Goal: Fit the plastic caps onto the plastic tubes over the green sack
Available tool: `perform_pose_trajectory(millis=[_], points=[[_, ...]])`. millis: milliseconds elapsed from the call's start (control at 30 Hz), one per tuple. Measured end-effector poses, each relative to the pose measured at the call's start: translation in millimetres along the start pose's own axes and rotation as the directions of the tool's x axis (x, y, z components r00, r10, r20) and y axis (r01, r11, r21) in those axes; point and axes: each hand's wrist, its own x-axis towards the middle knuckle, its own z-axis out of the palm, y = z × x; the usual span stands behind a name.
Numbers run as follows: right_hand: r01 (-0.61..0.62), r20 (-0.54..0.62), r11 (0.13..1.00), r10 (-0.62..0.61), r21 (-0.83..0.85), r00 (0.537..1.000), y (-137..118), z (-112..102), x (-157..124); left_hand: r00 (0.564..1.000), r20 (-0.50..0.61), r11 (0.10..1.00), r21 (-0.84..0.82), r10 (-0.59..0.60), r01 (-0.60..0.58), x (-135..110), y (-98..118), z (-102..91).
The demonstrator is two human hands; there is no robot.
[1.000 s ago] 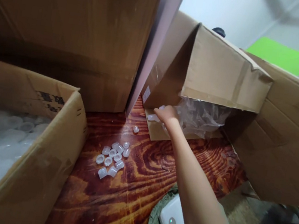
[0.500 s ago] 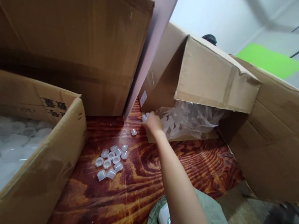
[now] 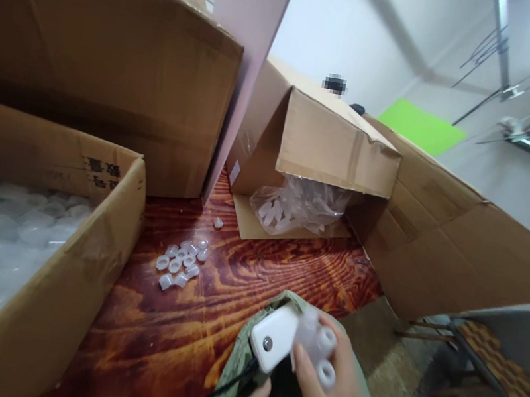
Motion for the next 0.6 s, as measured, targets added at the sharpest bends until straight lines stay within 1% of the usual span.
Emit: perform_pose_trajectory(millis=[33, 67, 100, 133, 167, 200, 233, 300, 333, 400, 467, 500, 567, 600], points=[[-0.103, -0.081, 0.994, 0.104, 0.024, 0.991, 13.7, -2.6, -25.2, 0.999, 0.011, 0.999, -0.026, -0.039, 0.04, 0.6, 1.4, 0.9], [-0.207, -0.123, 0.978, 0.21, 0.037, 0.97, 24.9, 0.7, -50.5, 0.997, 0.025, 0.993, -0.087, -0.073, 0.075, -0.9, 2.0, 2.2], [-0.301, -0.156, 0.953, 0.302, 0.031, 0.94, 33.0, 9.0, -74.7, 0.996, 0.048, 0.982, -0.166, -0.077, 0.084, -4.2, 1.9, 3.8], [-0.335, -0.182, 0.942, 0.33, 0.0, 0.926, 38.1, 20.4, -96.5, 0.996, 0.078, 0.968, -0.245, -0.035, 0.053, -8.7, 1.5, 5.6], [-0.347, -0.222, 0.936, 0.328, -0.05, 0.918, 41.0, 33.1, -114.9, 0.996, 0.076, 0.955, -0.289, -0.039, 0.059, -13.5, 0.8, 7.5], [-0.339, -0.28, 0.935, 0.298, -0.108, 0.912, 42.5, 45.2, -129.3, 0.994, 0.053, 0.947, -0.302, -0.1, 0.111, -18.1, 0.0, 9.3], [-0.285, -0.32, 0.945, 0.223, -0.162, 0.921, 43.4, 55.4, -139.5, 0.99, 0.036, 0.943, -0.302, -0.136, 0.14, -21.9, -0.8, 10.8], [-0.138, -0.357, 0.956, 0.038, -0.259, 0.933, 45.8, 67.2, -149.0, 0.98, -0.008, 0.943, -0.275, -0.199, 0.189, -26.2, -2.6, 12.6], [-0.064, -0.358, 0.955, -0.046, -0.291, 0.933, 47.6, 69.0, -150.0, 0.981, -0.022, 0.948, -0.261, -0.194, 0.182, -26.8, -3.6, 12.7], [0.018, -0.347, 0.941, -0.142, -0.337, 0.927, 51.9, 67.2, -148.9, 0.984, -0.05, 0.961, -0.231, -0.17, 0.154, -26.2, -5.6, 11.5], [0.028, -0.334, 0.932, -0.158, -0.363, 0.929, 55.9, 63.6, -148.2, 0.986, -0.087, 0.972, -0.198, -0.143, 0.124, -24.7, -7.7, 8.7], [0.017, -0.324, 0.936, -0.139, -0.353, 0.936, 57.7, 62.6, -148.9, 0.985, -0.109, 0.977, -0.181, -0.133, 0.112, -24.0, -8.9, 7.2], [-0.025, -0.308, 0.962, -0.062, -0.273, 0.949, 60.8, 62.7, -152.2, 0.983, -0.148, 0.985, -0.148, -0.107, 0.085, -23.2, -11.4, 4.6], [-0.051, -0.312, 0.978, -0.015, -0.203, 0.95, 61.8, 63.5, -154.3, 0.983, -0.161, 0.989, -0.131, -0.092, 0.071, -23.2, -12.7, 3.8]])
